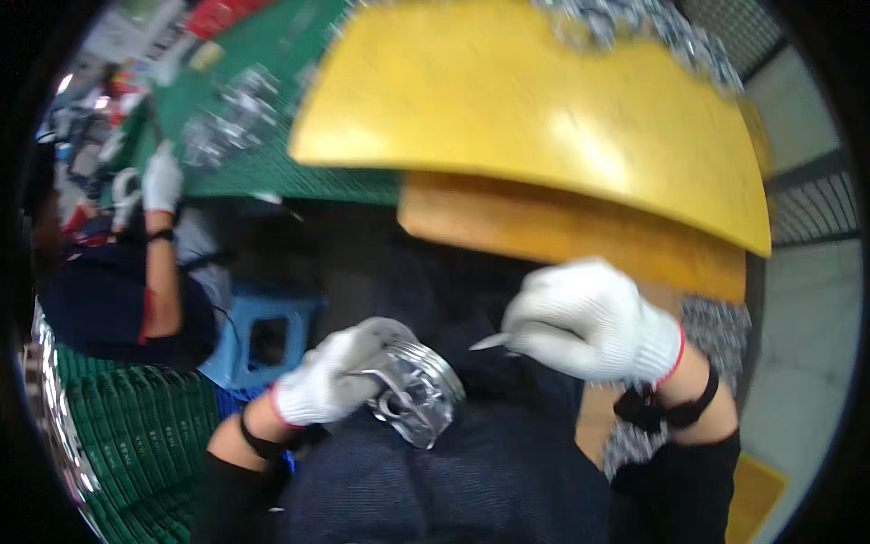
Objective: Manually installing or adjusting piston rings on a metal engine piston at an assembly station.
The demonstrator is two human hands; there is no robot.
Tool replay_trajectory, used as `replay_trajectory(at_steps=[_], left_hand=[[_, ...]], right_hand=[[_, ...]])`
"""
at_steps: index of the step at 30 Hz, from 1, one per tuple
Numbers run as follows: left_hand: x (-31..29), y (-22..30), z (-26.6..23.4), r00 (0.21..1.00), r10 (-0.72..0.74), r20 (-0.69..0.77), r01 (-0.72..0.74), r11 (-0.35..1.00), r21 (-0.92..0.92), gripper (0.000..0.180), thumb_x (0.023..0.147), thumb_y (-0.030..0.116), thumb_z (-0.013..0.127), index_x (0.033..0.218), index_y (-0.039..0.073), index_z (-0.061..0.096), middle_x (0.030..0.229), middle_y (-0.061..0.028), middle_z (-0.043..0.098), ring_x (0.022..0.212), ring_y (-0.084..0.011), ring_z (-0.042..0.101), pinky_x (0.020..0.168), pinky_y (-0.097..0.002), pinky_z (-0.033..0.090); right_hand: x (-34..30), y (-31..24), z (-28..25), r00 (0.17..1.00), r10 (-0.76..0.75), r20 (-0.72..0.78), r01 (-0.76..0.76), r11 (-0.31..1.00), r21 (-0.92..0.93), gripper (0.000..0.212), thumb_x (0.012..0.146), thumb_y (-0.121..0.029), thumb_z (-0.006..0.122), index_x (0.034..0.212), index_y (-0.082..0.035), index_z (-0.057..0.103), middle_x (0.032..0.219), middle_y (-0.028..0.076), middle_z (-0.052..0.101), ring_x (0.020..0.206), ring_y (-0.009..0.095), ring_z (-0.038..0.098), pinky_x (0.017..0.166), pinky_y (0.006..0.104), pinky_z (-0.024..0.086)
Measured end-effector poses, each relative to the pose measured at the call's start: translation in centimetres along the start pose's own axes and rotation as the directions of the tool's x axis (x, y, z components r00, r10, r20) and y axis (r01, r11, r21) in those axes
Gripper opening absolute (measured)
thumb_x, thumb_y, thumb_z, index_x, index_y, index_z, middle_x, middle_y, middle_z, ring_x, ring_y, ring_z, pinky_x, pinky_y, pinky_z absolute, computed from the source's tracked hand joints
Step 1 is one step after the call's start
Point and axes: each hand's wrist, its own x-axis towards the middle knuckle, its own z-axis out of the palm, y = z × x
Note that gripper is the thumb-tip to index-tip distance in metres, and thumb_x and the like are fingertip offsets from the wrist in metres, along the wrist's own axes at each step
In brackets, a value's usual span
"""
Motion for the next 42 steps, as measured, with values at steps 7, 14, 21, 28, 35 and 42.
replay_trajectory(at_steps=[7,14,21,28,35,42], left_hand=[[0.8,1.3,1.6,0.968,0.154,0.198,-0.208,0.935,0.289,0.040,0.073,0.000,0.064,0.113,-0.003,0.056,0.097,-0.0213,0.067,0.088,-0.0380,0.068,0.076,-0.0386,0.055],[0.9,1.6,1.4,0.955,0.191,0.226,-0.265,0.891,0.368,0.047,0.068,0.002,0.071,0.113,-0.003,0.055,0.097,-0.0203,0.067,0.086,-0.0365,0.069,0.073,-0.0382,0.056],[-1.0,-1.0,1.5,0.984,0.138,0.116,-0.163,0.956,0.242,0.049,0.068,-0.002,0.069,0.114,-0.005,0.053,0.103,-0.0189,0.067,0.089,-0.0316,0.070,0.076,-0.0363,0.056],[-1.0,-0.9,1.6,0.991,0.074,0.113,-0.099,0.967,0.235,0.049,0.069,-0.001,0.069,0.116,-0.005,0.053,0.104,-0.0168,0.068,0.091,-0.0283,0.070,0.080,-0.0345,0.056],[-0.9,-1.2,0.6,0.954,0.269,-0.134,-0.261,0.963,0.070,0.038,0.083,0.002,0.064,0.118,-0.004,0.049,0.104,-0.0188,0.064,0.093,-0.0274,0.068,0.082,-0.0353,0.055],[1.3,-4.9,-10.0,0.516,0.273,-0.812,-0.310,0.943,0.120,0.040,0.089,-0.008,0.052,0.127,-0.001,0.044,0.114,-0.0123,0.057,0.101,-0.0194,0.060,0.089,-0.0316,0.050]], right_hand=[[-0.2,-1.0,1.8,0.968,0.060,0.243,0.023,0.945,-0.326,0.020,0.083,-0.030,0.066,0.074,-0.012,0.066,0.066,0.006,0.060,0.062,0.027,0.063,0.054,0.0376,0.049],[1.4,-1.3,2.7,0.944,0.063,0.325,0.042,0.951,-0.306,0.025,0.082,-0.031,0.065,0.069,-0.010,0.063,0.061,0.006,0.059,0.056,0.027,0.062,0.052,0.0371,0.050],[-1.0,-1.7,3.6,0.933,0.025,0.360,0.116,0.924,-0.364,0.031,0.085,-0.037,0.063,0.066,-0.014,0.058,0.058,0.004,0.054,0.053,0.023,0.062,0.045,0.0350,0.049],[-3.3,-0.2,6.2,0.944,0.013,0.331,0.037,0.989,-0.144,0.025,0.081,-0.034,0.069,0.068,-0.015,0.059,0.060,0.002,0.052,0.053,0.021,0.059,0.045,0.0334,0.043],[-2.3,1.3,4.5,0.997,0.031,-0.077,-0.027,0.998,0.059,0.010,0.079,-0.019,0.069,0.077,-0.010,0.065,0.065,0.007,0.059,0.057,0.026,0.061,0.052,0.0353,0.048],[-1.4,3.9,0.9,0.909,-0.013,-0.417,-0.294,0.691,-0.661,0.011,0.073,-0.014,0.073,0.075,-0.011,0.063,0.063,0.010,0.053,0.059,0.032,0.056,0.055,0.0425,0.044]])
